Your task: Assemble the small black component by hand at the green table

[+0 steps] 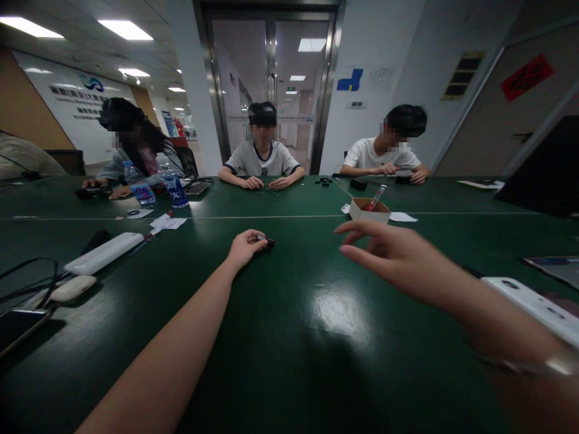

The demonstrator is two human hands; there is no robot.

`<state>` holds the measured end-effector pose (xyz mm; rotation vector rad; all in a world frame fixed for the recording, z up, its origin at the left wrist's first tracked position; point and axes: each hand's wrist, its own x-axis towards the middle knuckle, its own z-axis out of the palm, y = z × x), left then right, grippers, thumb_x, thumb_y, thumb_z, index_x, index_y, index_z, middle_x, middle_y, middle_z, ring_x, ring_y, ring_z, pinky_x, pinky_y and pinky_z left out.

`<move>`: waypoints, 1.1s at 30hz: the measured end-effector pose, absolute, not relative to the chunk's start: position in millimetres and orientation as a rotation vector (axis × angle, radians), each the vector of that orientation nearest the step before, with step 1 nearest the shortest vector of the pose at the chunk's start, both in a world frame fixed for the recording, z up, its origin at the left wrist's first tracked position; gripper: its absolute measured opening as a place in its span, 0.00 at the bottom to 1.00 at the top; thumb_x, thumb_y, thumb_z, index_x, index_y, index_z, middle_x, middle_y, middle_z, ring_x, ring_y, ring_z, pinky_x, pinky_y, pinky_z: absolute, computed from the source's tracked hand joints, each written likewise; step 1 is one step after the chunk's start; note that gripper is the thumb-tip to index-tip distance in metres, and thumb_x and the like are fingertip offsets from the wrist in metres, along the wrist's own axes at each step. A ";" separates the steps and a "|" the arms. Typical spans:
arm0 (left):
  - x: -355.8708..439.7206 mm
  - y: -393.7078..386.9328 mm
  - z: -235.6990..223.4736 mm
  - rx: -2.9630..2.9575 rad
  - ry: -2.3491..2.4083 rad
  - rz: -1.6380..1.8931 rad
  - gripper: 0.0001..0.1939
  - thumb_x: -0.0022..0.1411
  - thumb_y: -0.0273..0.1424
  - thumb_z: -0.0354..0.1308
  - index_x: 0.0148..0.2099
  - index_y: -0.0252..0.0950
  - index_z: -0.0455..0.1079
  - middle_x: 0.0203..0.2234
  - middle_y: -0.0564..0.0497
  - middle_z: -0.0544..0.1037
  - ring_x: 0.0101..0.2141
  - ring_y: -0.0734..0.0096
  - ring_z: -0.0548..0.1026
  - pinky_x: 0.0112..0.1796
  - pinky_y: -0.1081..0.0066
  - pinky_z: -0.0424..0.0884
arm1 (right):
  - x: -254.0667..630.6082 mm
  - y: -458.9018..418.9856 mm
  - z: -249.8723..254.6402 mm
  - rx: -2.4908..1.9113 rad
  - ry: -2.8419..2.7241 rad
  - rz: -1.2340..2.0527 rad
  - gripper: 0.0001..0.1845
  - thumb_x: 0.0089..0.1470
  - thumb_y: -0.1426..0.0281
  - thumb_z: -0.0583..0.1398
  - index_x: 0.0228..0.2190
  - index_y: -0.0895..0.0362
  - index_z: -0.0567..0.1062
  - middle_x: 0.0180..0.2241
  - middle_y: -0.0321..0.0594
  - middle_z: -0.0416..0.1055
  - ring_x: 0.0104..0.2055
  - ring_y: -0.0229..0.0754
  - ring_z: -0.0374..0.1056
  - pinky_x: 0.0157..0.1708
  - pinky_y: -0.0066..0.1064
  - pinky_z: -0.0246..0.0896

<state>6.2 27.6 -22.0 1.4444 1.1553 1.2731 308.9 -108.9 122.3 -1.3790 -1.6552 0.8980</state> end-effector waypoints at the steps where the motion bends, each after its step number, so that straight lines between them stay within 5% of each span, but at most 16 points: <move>1: 6.2 26.7 -20.6 1.424 1.136 1.298 0.12 0.50 0.27 0.66 0.39 0.33 0.73 0.30 0.48 0.78 0.31 0.72 0.75 0.33 0.73 0.72 | 288.5 -92.9 119.5 -1.394 -1.725 0.955 0.16 0.50 0.69 0.69 0.42 0.55 0.76 0.38 0.43 0.73 0.29 0.39 0.71 0.25 0.26 0.68; 4: 6.3 24.6 -15.7 1.364 1.092 1.354 0.14 0.48 0.27 0.67 0.39 0.33 0.72 0.32 0.48 0.78 0.33 0.70 0.75 0.35 0.71 0.72 | 219.4 -33.3 87.5 -1.409 -1.689 1.199 0.16 0.53 0.67 0.67 0.43 0.57 0.72 0.30 0.41 0.73 0.21 0.39 0.69 0.17 0.26 0.65; 8: 6.2 24.1 -12.9 1.327 1.045 1.394 0.15 0.47 0.29 0.68 0.39 0.32 0.70 0.33 0.48 0.78 0.35 0.68 0.76 0.41 0.67 0.73 | 155.5 23.3 24.9 -1.215 -1.330 1.535 0.13 0.60 0.62 0.60 0.43 0.57 0.67 0.25 0.38 0.71 0.19 0.38 0.69 0.18 0.28 0.68; 12: 5.4 27.6 -16.3 1.319 1.014 1.344 0.14 0.52 0.31 0.65 0.41 0.33 0.71 0.32 0.47 0.78 0.35 0.68 0.77 0.39 0.68 0.73 | 146.5 38.6 -8.7 -0.999 -1.282 1.464 0.12 0.57 0.66 0.63 0.39 0.57 0.67 0.21 0.33 0.68 0.17 0.34 0.66 0.15 0.22 0.62; 18: 5.4 37.2 -16.1 1.342 1.154 1.226 0.11 0.52 0.30 0.66 0.38 0.32 0.73 0.30 0.48 0.77 0.32 0.71 0.75 0.32 0.73 0.73 | 165.5 38.6 -13.3 -0.884 -1.206 1.369 0.20 0.41 0.70 0.71 0.36 0.57 0.70 0.22 0.31 0.67 0.21 0.33 0.67 0.19 0.20 0.62; 24: 1.3 36.8 -13.6 1.206 1.131 1.300 0.10 0.55 0.31 0.65 0.38 0.31 0.74 0.30 0.47 0.76 0.32 0.71 0.76 0.36 0.70 0.76 | 164.7 37.0 -6.5 -0.836 -1.032 1.565 0.09 0.50 0.79 0.63 0.35 0.58 0.74 0.28 0.39 0.71 0.27 0.38 0.72 0.30 0.27 0.72; 33: -2.4 41.2 -21.5 1.191 1.051 1.402 0.14 0.51 0.28 0.68 0.40 0.31 0.72 0.35 0.45 0.77 0.36 0.69 0.76 0.42 0.64 0.76 | 165.7 37.4 -9.4 -0.826 -0.969 1.517 0.10 0.52 0.81 0.63 0.36 0.58 0.73 0.31 0.40 0.72 0.28 0.37 0.72 0.32 0.28 0.73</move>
